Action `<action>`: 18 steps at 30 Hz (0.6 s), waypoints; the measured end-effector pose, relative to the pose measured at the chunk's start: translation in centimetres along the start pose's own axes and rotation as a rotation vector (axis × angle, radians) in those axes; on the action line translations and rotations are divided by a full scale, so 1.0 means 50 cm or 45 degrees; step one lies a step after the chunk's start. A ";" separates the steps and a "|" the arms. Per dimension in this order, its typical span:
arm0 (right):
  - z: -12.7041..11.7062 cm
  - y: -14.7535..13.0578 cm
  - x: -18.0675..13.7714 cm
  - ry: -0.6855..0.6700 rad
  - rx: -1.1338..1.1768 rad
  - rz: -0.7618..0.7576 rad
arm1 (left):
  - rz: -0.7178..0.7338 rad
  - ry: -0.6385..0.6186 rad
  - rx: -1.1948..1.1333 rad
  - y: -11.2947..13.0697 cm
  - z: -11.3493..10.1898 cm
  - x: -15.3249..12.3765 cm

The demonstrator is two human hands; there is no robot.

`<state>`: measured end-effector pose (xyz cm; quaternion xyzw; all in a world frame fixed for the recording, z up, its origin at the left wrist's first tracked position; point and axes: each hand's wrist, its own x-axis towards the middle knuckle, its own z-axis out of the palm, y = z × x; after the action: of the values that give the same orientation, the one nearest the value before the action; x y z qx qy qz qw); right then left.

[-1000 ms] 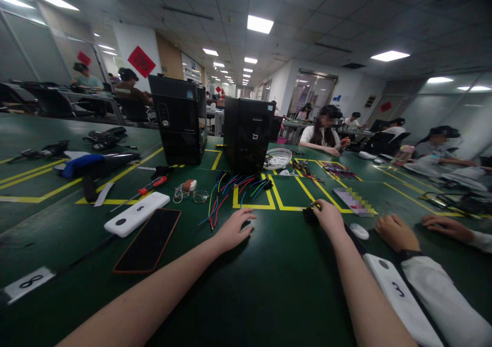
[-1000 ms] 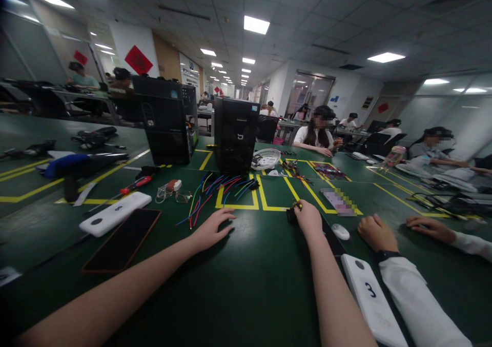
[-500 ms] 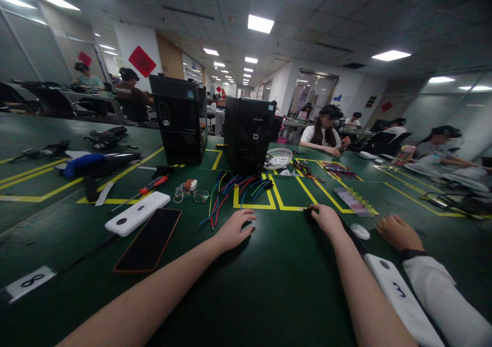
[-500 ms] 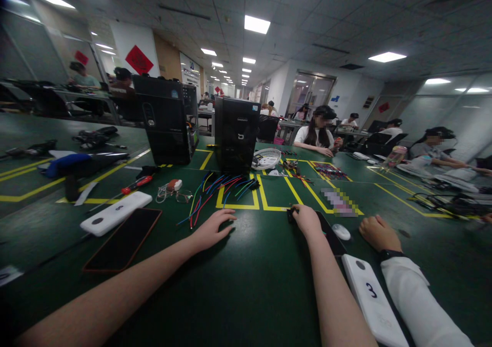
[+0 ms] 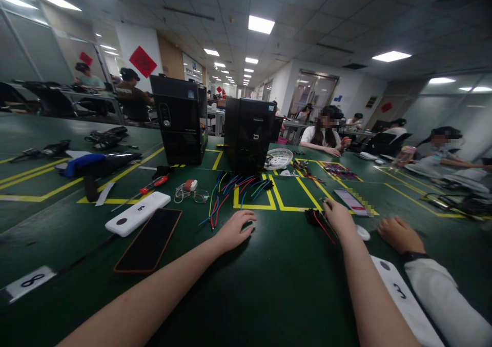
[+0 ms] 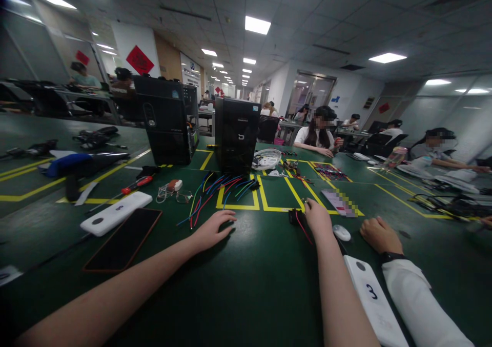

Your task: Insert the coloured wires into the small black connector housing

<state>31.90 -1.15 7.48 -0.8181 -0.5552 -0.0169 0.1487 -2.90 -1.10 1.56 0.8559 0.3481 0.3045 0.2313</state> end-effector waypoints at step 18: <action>0.026 0.025 0.013 -0.291 0.080 -0.014 | 0.020 0.010 0.015 -0.001 0.002 0.001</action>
<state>33.09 -0.63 6.08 -0.8066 -0.5733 0.0933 0.1100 -2.81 -1.06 1.48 0.8587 0.3440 0.3077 0.2226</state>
